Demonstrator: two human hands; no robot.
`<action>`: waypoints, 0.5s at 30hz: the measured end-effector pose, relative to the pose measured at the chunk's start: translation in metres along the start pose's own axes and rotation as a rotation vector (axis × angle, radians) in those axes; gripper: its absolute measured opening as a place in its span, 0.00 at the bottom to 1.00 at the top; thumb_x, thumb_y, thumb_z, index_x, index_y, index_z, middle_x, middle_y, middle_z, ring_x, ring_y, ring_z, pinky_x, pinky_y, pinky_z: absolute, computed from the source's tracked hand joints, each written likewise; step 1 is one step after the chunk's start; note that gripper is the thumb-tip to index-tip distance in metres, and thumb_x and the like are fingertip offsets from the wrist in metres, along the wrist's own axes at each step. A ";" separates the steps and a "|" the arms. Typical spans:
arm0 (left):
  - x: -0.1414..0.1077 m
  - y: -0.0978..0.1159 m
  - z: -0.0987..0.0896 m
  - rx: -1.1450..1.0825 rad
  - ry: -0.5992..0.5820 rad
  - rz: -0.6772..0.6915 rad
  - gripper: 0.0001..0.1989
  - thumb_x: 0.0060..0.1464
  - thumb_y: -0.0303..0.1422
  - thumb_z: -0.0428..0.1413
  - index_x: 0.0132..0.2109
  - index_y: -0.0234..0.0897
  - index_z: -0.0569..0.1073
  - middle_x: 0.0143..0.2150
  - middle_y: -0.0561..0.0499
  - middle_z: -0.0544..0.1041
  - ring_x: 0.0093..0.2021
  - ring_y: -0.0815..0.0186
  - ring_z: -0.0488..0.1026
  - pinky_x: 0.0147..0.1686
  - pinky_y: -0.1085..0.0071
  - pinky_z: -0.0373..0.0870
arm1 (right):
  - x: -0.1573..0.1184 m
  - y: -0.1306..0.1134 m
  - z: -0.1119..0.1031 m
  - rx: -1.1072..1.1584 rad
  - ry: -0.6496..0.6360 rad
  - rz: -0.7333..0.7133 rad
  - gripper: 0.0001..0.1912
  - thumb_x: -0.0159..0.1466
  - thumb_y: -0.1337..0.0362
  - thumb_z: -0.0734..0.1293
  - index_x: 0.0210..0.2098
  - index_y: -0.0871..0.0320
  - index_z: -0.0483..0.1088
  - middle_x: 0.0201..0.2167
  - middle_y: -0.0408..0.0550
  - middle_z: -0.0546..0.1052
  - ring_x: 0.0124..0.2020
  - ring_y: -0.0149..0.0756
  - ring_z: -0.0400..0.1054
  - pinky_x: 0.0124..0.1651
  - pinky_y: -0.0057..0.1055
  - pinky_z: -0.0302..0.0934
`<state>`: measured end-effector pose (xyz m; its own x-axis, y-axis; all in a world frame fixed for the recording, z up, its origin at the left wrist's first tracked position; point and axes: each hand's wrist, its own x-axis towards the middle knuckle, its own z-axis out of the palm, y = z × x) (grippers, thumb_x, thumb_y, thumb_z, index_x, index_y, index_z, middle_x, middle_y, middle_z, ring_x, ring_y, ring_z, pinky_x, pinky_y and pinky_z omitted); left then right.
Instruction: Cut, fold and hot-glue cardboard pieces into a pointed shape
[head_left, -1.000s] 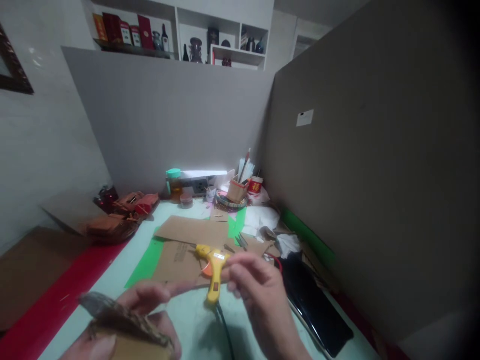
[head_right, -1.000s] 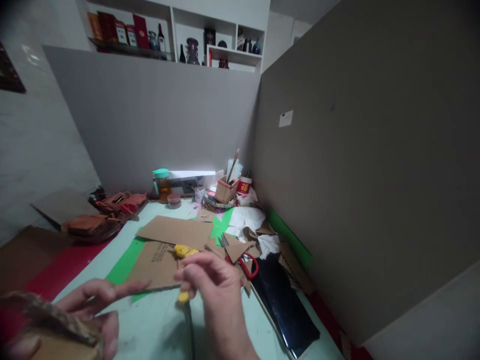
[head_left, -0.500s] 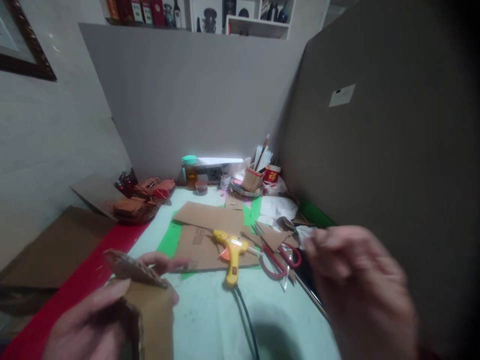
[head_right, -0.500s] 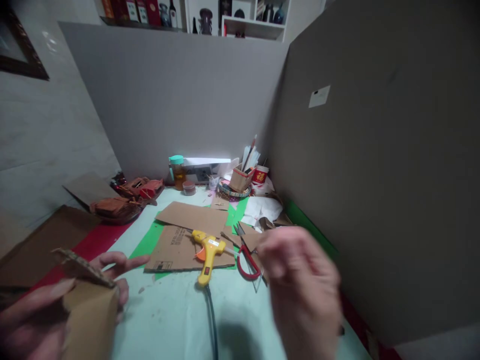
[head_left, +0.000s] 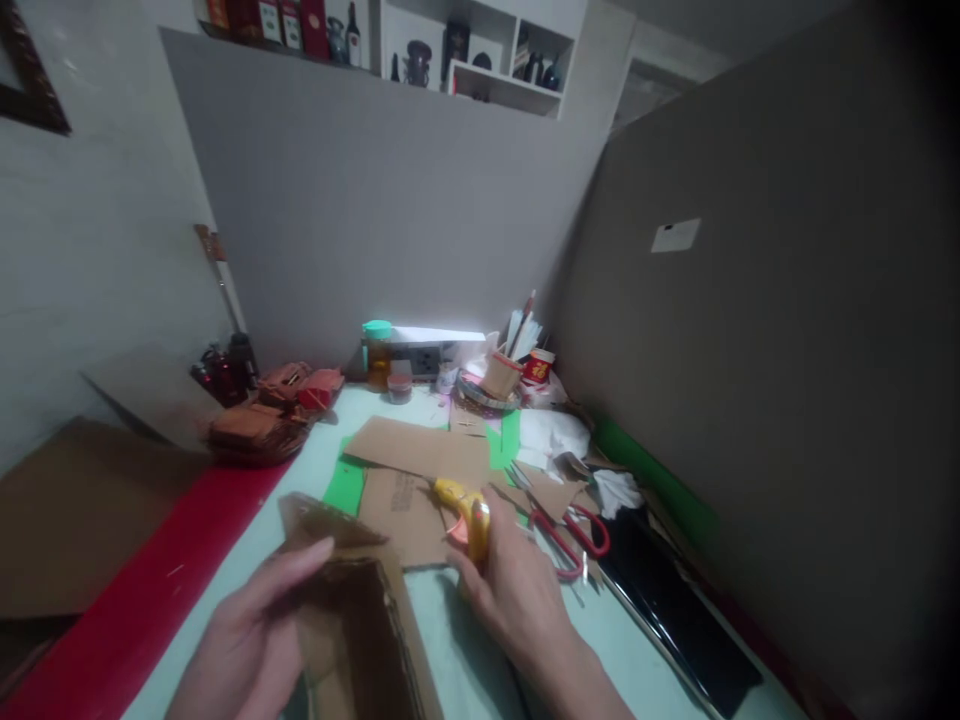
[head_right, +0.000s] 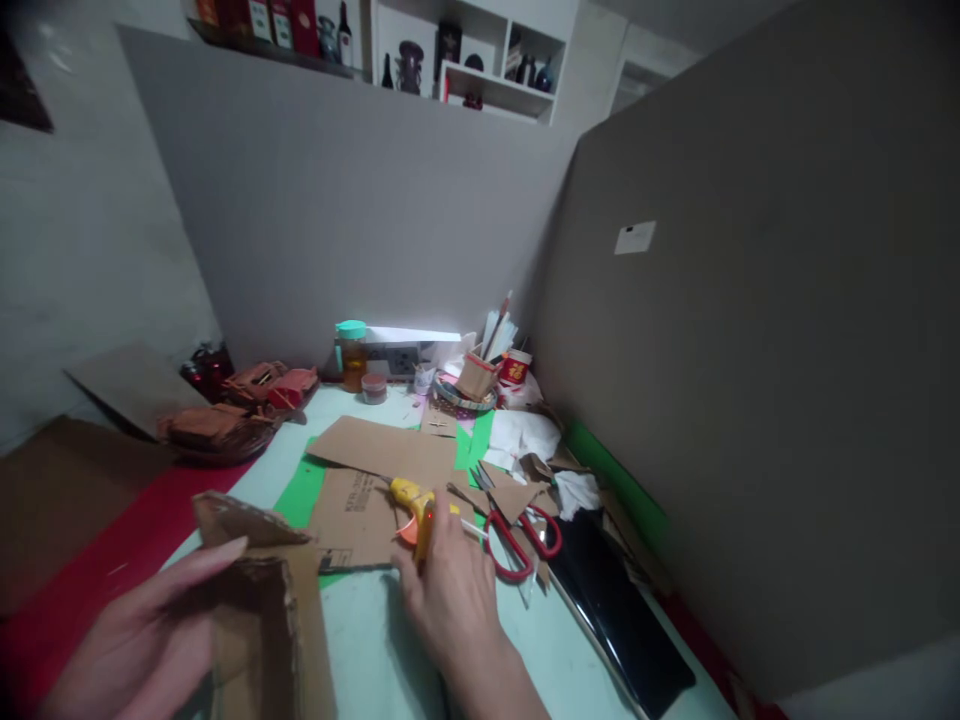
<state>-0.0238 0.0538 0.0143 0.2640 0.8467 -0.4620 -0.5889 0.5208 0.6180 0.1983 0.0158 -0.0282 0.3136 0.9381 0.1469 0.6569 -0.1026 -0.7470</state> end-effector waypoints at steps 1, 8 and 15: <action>0.000 0.001 -0.001 -0.020 -0.035 -0.032 0.10 0.55 0.24 0.63 0.44 0.37 0.81 0.39 0.52 0.86 0.41 0.60 0.83 0.48 0.65 0.80 | 0.001 0.000 0.003 0.002 0.003 -0.004 0.34 0.59 0.62 0.66 0.64 0.65 0.62 0.57 0.72 0.72 0.54 0.72 0.69 0.53 0.62 0.57; -0.007 0.002 -0.002 0.095 -0.258 0.055 0.09 0.58 0.29 0.59 0.42 0.37 0.84 0.44 0.49 0.86 0.50 0.58 0.80 0.57 0.67 0.72 | 0.001 0.009 0.002 0.276 0.047 0.033 0.21 0.62 0.59 0.66 0.52 0.57 0.62 0.39 0.50 0.75 0.39 0.46 0.75 0.45 0.43 0.69; -0.022 0.005 0.022 0.390 -0.388 0.125 0.14 0.60 0.32 0.54 0.40 0.33 0.85 0.42 0.42 0.85 0.50 0.54 0.78 0.55 0.65 0.70 | -0.005 -0.008 -0.046 0.649 0.051 0.093 0.31 0.55 0.47 0.75 0.50 0.56 0.67 0.39 0.50 0.75 0.40 0.44 0.73 0.37 0.33 0.69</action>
<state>-0.0157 0.0404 0.0414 0.5151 0.8442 -0.1484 -0.3268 0.3535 0.8765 0.2230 -0.0034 0.0071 0.3916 0.9165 0.0814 0.0837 0.0526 -0.9951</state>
